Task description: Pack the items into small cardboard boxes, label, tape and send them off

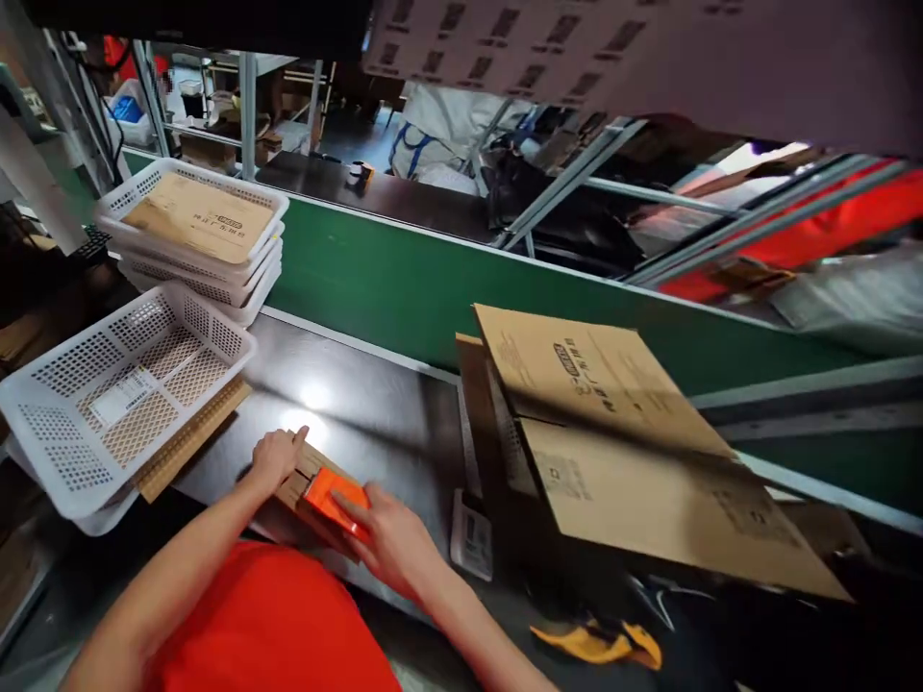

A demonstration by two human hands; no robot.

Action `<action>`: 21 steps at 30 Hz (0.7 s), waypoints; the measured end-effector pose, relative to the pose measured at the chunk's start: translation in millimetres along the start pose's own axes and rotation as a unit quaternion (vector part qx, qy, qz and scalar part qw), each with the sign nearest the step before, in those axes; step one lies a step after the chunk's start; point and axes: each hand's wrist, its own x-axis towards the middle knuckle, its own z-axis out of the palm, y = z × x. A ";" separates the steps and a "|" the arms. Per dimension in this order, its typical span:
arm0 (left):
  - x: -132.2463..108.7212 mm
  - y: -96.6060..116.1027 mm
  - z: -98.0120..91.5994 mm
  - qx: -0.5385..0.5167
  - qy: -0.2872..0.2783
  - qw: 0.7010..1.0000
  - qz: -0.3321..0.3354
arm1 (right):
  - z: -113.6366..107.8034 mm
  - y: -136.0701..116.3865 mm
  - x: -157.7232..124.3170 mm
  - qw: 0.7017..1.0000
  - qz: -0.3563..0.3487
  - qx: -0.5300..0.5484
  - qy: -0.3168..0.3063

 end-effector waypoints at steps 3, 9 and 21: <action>-7.8 6.9 1.3 0.042 0.020 0.999 0.008 | -13.3 -4.9 -2.6 1.000 0.013 0.020 -0.017; -6.8 14.0 -5.3 0.116 0.031 0.993 0.003 | 2.7 30.0 -49.1 0.997 0.019 0.069 -0.023; 0.4 19.6 -10.0 0.233 0.049 0.971 -0.014 | 109.8 126.2 -167.8 0.987 0.045 0.147 0.054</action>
